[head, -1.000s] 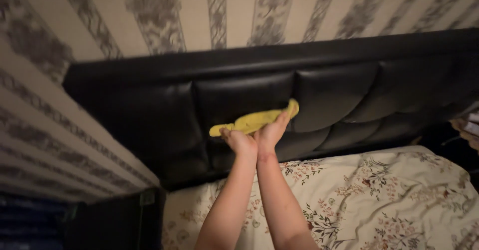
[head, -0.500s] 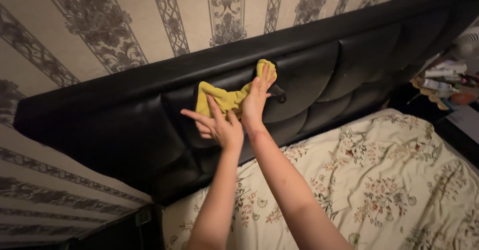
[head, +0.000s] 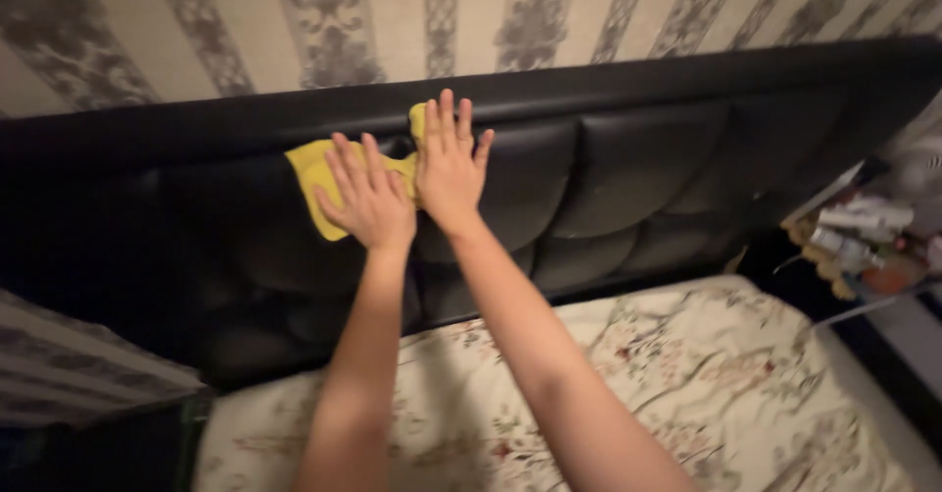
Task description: The person wipes a black tufted headboard using a yellow cloth. They move the cloth across the surface in various directions, covering the top, middle, and lower sections of the headboard.
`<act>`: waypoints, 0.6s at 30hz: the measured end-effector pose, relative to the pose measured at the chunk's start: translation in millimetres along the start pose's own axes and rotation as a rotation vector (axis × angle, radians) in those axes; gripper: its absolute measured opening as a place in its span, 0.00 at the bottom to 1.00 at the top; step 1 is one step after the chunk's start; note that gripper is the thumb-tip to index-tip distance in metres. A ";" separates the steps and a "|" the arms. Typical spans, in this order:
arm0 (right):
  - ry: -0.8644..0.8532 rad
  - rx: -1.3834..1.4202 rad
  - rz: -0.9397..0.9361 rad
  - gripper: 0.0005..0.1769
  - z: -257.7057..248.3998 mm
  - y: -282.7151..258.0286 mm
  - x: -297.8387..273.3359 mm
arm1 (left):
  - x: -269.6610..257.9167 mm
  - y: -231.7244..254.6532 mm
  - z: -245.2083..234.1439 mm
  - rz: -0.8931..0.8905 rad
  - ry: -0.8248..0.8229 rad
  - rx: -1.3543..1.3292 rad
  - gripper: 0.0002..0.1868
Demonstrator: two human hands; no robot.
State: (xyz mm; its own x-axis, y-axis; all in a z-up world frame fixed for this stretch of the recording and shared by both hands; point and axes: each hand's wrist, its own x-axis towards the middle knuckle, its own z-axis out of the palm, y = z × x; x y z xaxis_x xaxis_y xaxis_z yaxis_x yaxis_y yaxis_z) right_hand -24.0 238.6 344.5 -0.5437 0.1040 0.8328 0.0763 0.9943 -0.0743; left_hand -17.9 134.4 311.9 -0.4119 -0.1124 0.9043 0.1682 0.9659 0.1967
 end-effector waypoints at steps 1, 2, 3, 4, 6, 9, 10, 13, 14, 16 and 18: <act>0.001 0.010 -0.016 0.33 -4.1 10.4 4.5 | 0.5 14.0 2.2 -0.014 0.006 0.012 0.30; 0.002 0.071 0.017 0.32 -6.7 15.3 9.6 | 3.2 22.5 4.4 -0.008 0.010 0.033 0.30; 0.003 0.132 0.049 0.31 -8.8 19.2 14.6 | 6.0 29.8 6.9 -0.002 0.014 0.054 0.30; -0.005 0.147 0.042 0.31 -4.6 32.8 16.3 | 6.2 41.8 8.9 -0.008 0.012 0.071 0.30; -0.017 0.098 0.053 0.34 6.1 58.6 17.6 | 4.2 63.7 14.8 0.059 -0.065 -0.010 0.32; -0.012 0.056 0.054 0.34 1.7 90.4 16.5 | -1.8 97.6 17.9 0.047 -0.089 -0.022 0.31; -0.014 0.063 0.041 0.34 4.7 100.7 15.5 | -2.6 105.6 18.2 0.035 -0.086 -0.013 0.31; -0.059 0.063 0.049 0.38 12.2 121.9 14.1 | -1.6 120.7 16.7 0.069 -0.093 -0.033 0.31; -0.033 0.043 0.055 0.37 14.4 126.3 13.8 | -0.8 122.9 16.3 0.096 -0.102 -0.036 0.31; -0.013 0.035 0.059 0.36 17.7 131.6 13.4 | 0.9 121.9 13.7 0.120 -0.114 -0.026 0.30; -0.026 0.037 0.068 0.37 19.2 133.2 11.7 | 1.9 115.3 8.1 0.134 -0.238 -0.095 0.32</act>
State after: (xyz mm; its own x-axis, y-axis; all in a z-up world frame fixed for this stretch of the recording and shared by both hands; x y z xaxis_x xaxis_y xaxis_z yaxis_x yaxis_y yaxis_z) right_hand -36.3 372.6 333.8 -0.5597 0.1715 0.8107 0.0833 0.9850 -0.1509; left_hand -6.6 247.5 333.3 -0.5772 0.0831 0.8124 0.3137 0.9410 0.1266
